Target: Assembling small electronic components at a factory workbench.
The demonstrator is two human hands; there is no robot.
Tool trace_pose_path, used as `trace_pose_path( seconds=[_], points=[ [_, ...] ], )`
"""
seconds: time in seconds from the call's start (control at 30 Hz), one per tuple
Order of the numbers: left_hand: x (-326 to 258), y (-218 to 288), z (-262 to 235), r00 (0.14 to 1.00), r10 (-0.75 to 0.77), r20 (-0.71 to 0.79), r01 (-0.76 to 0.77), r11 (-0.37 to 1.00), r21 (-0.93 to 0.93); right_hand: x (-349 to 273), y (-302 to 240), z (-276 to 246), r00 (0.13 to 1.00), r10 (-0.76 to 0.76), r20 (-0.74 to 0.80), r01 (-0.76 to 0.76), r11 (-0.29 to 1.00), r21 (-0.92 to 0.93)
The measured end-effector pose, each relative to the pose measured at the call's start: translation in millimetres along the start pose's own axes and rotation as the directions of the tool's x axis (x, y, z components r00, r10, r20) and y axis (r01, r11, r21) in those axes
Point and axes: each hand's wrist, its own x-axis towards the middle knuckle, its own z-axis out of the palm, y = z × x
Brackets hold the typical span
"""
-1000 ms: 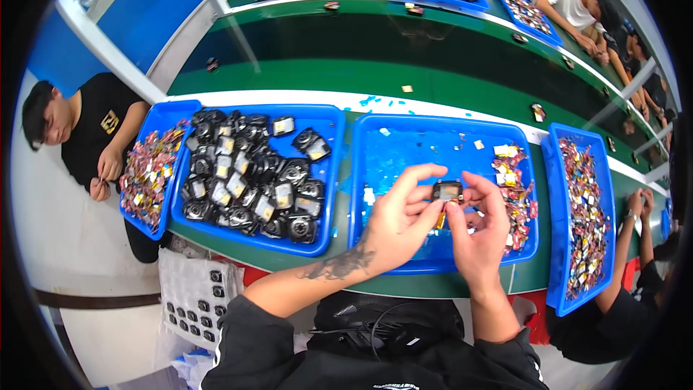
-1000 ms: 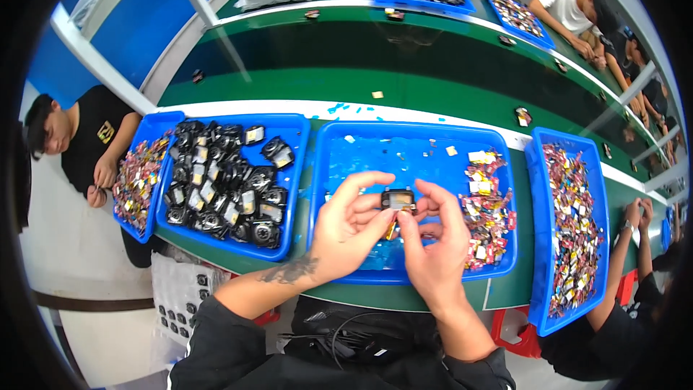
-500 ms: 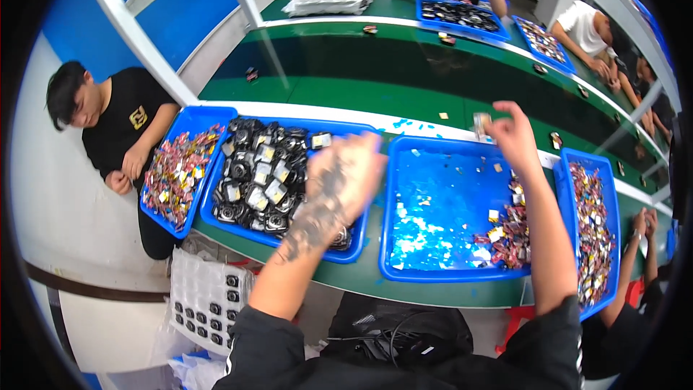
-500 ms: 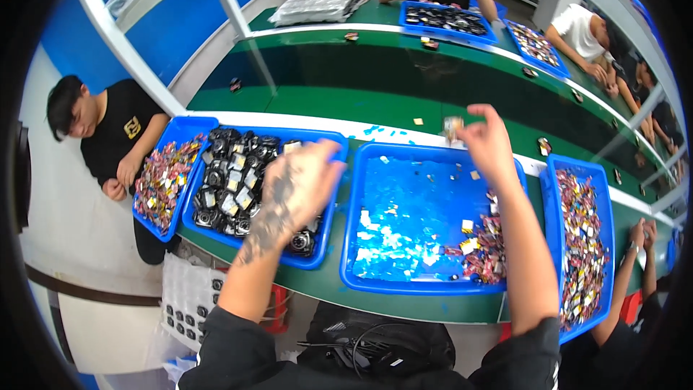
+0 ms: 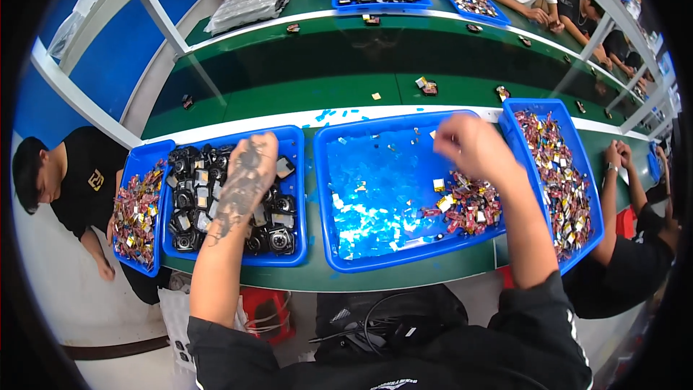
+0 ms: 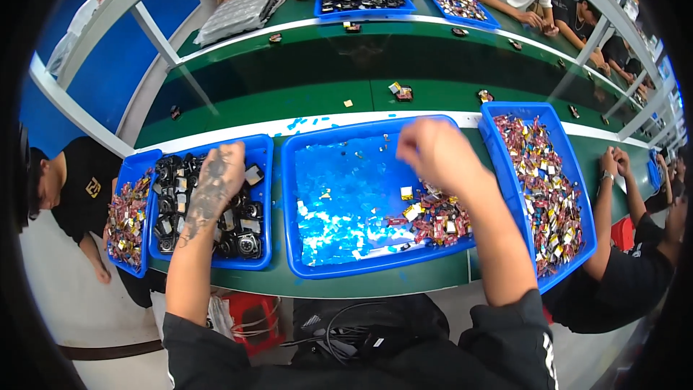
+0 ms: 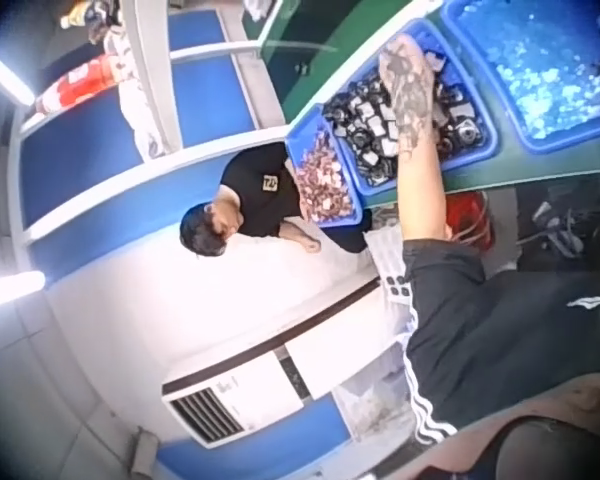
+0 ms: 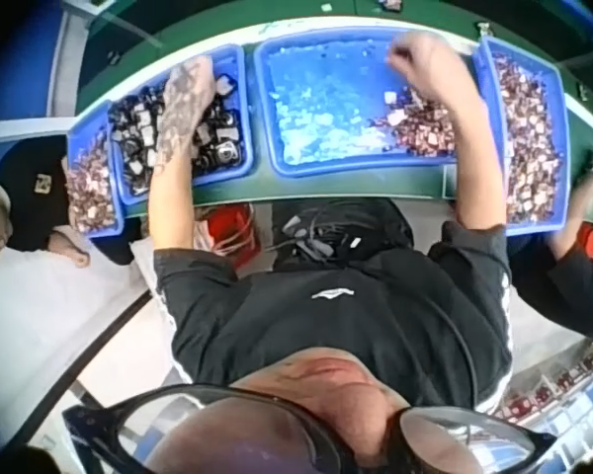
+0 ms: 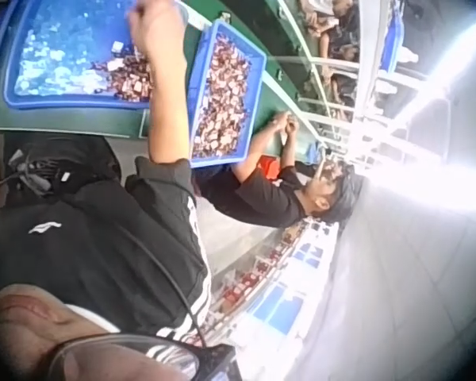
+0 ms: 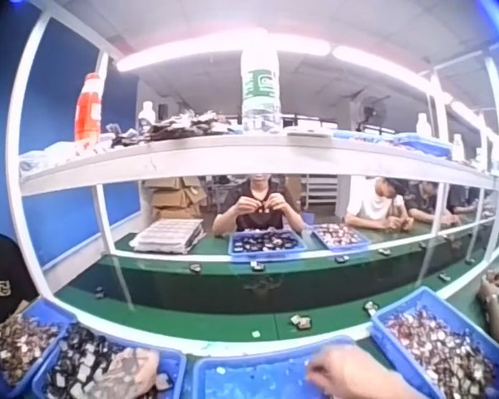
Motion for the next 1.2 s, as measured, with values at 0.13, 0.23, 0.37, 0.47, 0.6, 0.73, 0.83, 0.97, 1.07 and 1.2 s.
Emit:
trace_pose_path(
  seconds=[0.13,0.23,0.37,0.47,0.6,0.73,0.83,0.97,1.07,1.2],
  points=[
    [24.0,42.4,-36.9,0.993,-0.111,-0.035,0.051,0.684,-0.728,-72.0,-24.3,13.0,0.995,0.095,0.010,-0.086,0.938,-0.336],
    [20.1,92.4,-58.1,0.984,0.019,0.179,0.180,-0.108,-0.978,-77.2,-19.4,18.4,0.999,0.031,-0.036,-0.044,0.893,-0.449],
    [5.2,121.3,-49.9,0.949,0.195,0.249,0.315,-0.555,-0.770,-80.3,-19.5,18.7,0.982,-0.009,-0.189,-0.076,0.897,-0.436],
    [7.4,130.7,-46.1,0.923,0.257,0.286,0.384,-0.584,-0.715,-79.2,-16.1,12.0,0.967,0.030,-0.254,-0.093,0.967,-0.239],
    [5.2,132.1,-40.4,0.951,0.140,0.275,0.305,-0.555,-0.774,-76.9,-21.3,13.4,0.992,-0.004,-0.124,-0.022,0.979,-0.204],
    [3.5,128.6,-32.9,0.959,0.120,0.259,0.283,-0.497,-0.820,-72.3,-18.9,23.4,0.998,0.054,-0.036,-0.062,0.956,-0.286],
    [-0.4,128.0,-32.2,0.952,0.133,0.276,0.305,-0.491,-0.816,-65.2,-25.8,21.6,0.979,0.043,-0.201,-0.095,0.961,-0.258],
    [-10.7,147.7,-37.2,0.978,0.205,0.032,0.053,-0.095,-0.994,-73.9,-45.6,29.9,0.903,0.271,-0.334,-0.002,0.779,0.627],
    [-17.3,159.6,-37.8,0.972,0.236,-0.001,0.022,-0.095,-0.995,-70.5,-68.4,43.2,0.911,0.356,-0.210,0.030,0.448,0.893],
    [-18.4,155.5,-32.0,0.975,0.215,-0.051,-0.024,-0.126,-0.992,-67.0,-78.0,50.6,0.914,0.389,-0.111,0.000,0.272,0.962]
  ],
)
